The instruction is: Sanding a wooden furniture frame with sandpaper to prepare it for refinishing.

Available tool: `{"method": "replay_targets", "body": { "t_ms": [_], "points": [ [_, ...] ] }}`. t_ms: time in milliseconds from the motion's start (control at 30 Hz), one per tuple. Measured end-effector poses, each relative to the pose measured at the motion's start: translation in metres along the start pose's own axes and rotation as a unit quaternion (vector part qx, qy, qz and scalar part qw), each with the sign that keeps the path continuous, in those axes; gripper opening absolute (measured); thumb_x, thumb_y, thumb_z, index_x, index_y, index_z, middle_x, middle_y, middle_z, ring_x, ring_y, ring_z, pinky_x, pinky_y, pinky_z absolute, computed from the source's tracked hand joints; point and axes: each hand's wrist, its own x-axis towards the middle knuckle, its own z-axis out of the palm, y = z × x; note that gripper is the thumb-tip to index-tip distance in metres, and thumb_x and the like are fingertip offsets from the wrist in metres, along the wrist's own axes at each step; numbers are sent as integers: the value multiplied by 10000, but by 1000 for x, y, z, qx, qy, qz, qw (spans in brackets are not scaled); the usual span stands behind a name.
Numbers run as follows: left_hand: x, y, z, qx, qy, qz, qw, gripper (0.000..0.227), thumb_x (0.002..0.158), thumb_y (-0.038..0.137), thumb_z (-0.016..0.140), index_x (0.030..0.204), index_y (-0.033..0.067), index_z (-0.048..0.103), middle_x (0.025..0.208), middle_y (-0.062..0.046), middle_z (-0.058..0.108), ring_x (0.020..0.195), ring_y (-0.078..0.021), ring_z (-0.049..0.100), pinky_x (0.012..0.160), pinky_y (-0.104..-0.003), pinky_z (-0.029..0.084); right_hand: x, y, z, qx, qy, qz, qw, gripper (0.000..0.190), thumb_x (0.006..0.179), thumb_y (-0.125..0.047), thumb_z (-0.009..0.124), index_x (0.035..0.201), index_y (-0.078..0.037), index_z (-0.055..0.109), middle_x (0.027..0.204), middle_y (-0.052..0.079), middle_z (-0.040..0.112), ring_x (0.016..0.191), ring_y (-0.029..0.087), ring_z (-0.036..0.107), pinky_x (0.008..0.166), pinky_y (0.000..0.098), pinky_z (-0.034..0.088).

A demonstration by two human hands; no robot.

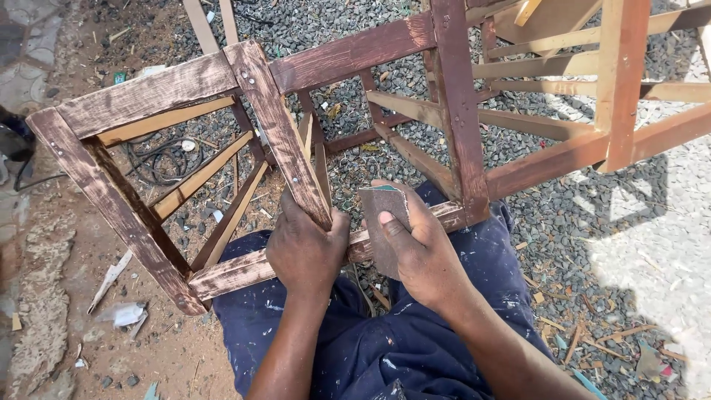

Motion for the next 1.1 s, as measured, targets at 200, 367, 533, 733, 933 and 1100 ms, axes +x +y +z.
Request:
{"method": "replay_targets", "body": {
  "t_ms": [200, 367, 533, 733, 933, 1100],
  "points": [
    [-1, 1, -4, -34, -25, 6, 999, 779, 732, 248, 712, 1399, -84, 483, 813, -250, 706, 767, -428, 736, 708, -512, 590, -5, -1, 3, -7, -27, 19, 999, 466, 1001, -171, 457, 1445, -61, 549, 1272, 277, 658, 1292, 410, 588, 1093, 603, 410],
    [-2, -2, 4, -7, 6, 13, 1000, 743, 774, 307, 727, 1377, -73, 518, 811, -234, 711, 748, -408, 742, 677, -496, 597, -1, 13, 0, -18, -29, 12, 999, 463, 1013, -201, 449, 1446, -79, 559, 1303, 251, 658, 1300, 429, 577, 1082, 645, 404],
    [-4, -3, 2, -16, -10, 14, 1000, 773, 754, 298, 715, 1398, -62, 485, 822, -231, 700, 769, -422, 736, 701, -525, 595, -3, -9, -4, -40, -21, -15, 999, 490, 1024, -234, 401, 1458, -45, 526, 1360, 284, 600, 1342, 478, 516, 1105, 674, 357],
    [-3, -1, -3, -19, -29, 12, 999, 779, 752, 272, 695, 1411, -72, 463, 832, -233, 694, 788, -434, 732, 749, -542, 586, -4, -21, -10, -114, -16, -107, 988, 467, 1053, -134, 317, 1486, 2, 428, 1373, 347, 523, 1331, 601, 432, 1061, 750, 358],
    [-5, -3, -2, -47, -61, 5, 997, 844, 688, 274, 719, 1412, -66, 452, 867, -262, 697, 823, -471, 729, 791, -578, 573, -3, -19, -12, -318, -38, -112, 941, 481, 1021, -69, 408, 1492, 18, 453, 1380, 336, 522, 1307, 541, 488, 1059, 694, 397],
    [-4, -3, 2, 12, -24, 16, 1000, 697, 835, 274, 718, 1395, -67, 480, 861, -237, 705, 807, -402, 748, 757, -514, 602, -3, -4, -5, -369, -122, -48, 920, 662, 965, -150, 522, 1574, -36, 290, 1377, 317, 515, 1302, 486, 525, 1075, 658, 397]
  ]
}}
